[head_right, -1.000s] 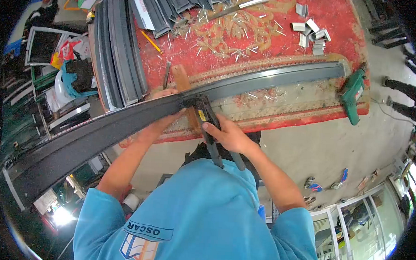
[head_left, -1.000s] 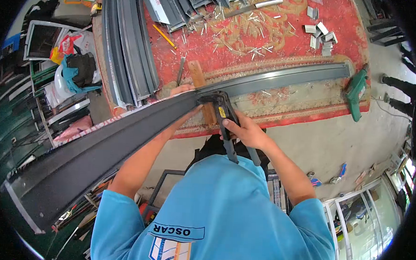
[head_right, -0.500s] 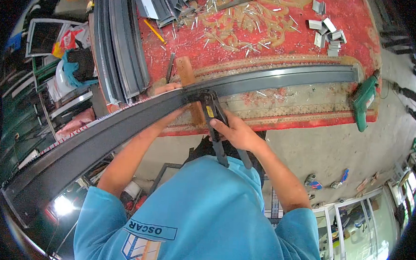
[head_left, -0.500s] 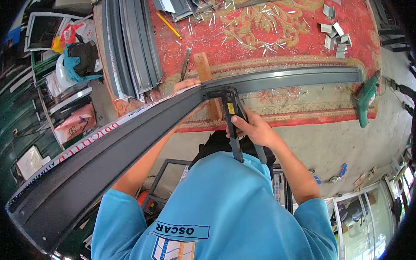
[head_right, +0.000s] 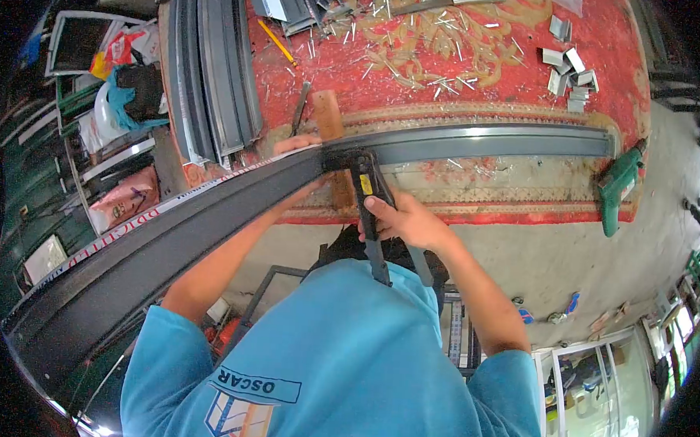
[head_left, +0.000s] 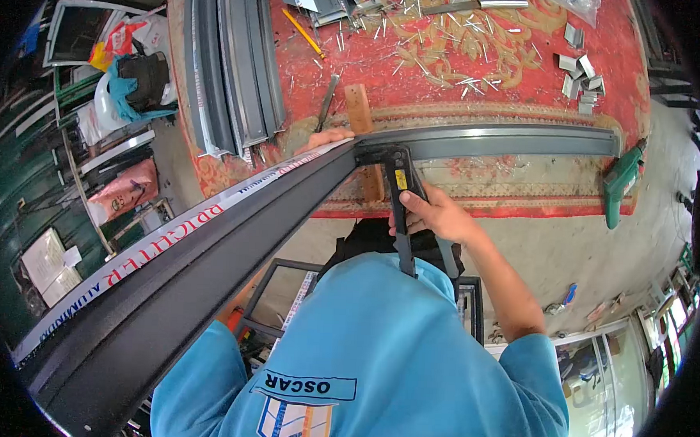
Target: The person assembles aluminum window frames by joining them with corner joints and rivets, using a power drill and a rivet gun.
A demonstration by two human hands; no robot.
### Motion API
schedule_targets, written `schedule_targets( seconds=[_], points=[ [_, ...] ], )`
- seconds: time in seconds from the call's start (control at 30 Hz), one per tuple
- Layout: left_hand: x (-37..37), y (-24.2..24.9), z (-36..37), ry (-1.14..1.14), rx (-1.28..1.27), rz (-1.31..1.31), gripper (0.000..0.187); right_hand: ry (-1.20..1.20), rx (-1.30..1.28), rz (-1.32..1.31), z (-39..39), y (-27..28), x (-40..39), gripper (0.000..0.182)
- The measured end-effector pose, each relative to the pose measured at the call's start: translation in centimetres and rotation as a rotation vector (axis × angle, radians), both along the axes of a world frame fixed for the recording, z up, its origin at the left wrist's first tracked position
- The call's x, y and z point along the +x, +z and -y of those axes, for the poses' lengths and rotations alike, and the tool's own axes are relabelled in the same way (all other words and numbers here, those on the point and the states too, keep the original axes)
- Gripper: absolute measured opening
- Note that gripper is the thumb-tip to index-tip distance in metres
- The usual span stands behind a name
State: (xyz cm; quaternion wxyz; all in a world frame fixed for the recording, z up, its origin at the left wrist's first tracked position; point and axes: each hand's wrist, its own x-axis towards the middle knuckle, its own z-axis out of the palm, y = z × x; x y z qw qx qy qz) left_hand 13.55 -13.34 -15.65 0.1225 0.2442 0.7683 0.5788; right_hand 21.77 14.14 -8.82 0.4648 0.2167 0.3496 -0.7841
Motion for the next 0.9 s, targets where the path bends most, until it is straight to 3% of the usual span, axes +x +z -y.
schedule_targets(
  seconds=[0.1,0.17,0.23,0.3,0.37,0.5,0.57,0.63,0.67,0.77,0.83,0.9],
  points=[
    [0.4,-0.4,-0.2,0.058,0.052,0.099,0.070,0.079,0.015,-0.087,0.5,-2.0,0.9,0.042],
    [0.4,0.3,-1.3,0.066,0.272,0.113,0.070,0.099,0.066,-0.192,1.3,-2.8,1.4,0.040],
    [0.2,-0.5,0.0,0.034,0.166,0.093,0.070,0.117,0.121,-0.291,2.0,-2.3,1.1,0.039],
    [0.6,-0.9,0.5,-0.003,0.065,0.081,0.070,0.245,0.418,-0.215,3.3,-0.2,0.1,0.046],
    [0.5,-0.8,0.0,0.042,0.074,0.115,0.069,0.152,0.396,-0.270,2.8,-2.3,0.4,0.045],
    [0.6,-0.3,-0.7,0.096,0.092,0.174,0.068,0.267,0.356,-0.425,1.6,-2.0,0.6,0.042],
    [0.2,-0.5,-0.4,0.016,-0.116,-0.074,0.065,0.314,0.373,-0.546,0.6,-0.7,-0.6,0.040],
    [0.1,-0.6,0.0,-0.008,-0.125,-0.028,0.064,0.668,0.216,-0.494,-1.5,-0.6,-2.7,0.037],
    [0.2,-0.8,0.3,-0.032,-0.136,0.034,0.063,0.547,0.031,-0.256,-2.7,-2.1,-2.0,0.035],
    [-0.7,1.7,-1.1,-0.049,-0.058,-0.134,0.065,0.389,-0.194,-0.080,-3.7,-0.9,-3.3,0.031],
    [-1.0,1.7,-1.2,-0.062,-0.061,-0.200,0.067,0.418,-0.175,-0.099,-3.0,-2.3,-2.6,0.028],
    [-0.8,1.6,-0.9,-0.073,-0.066,-0.263,0.070,0.541,0.114,-0.408,-2.5,-3.3,-2.1,0.027]
  ],
)
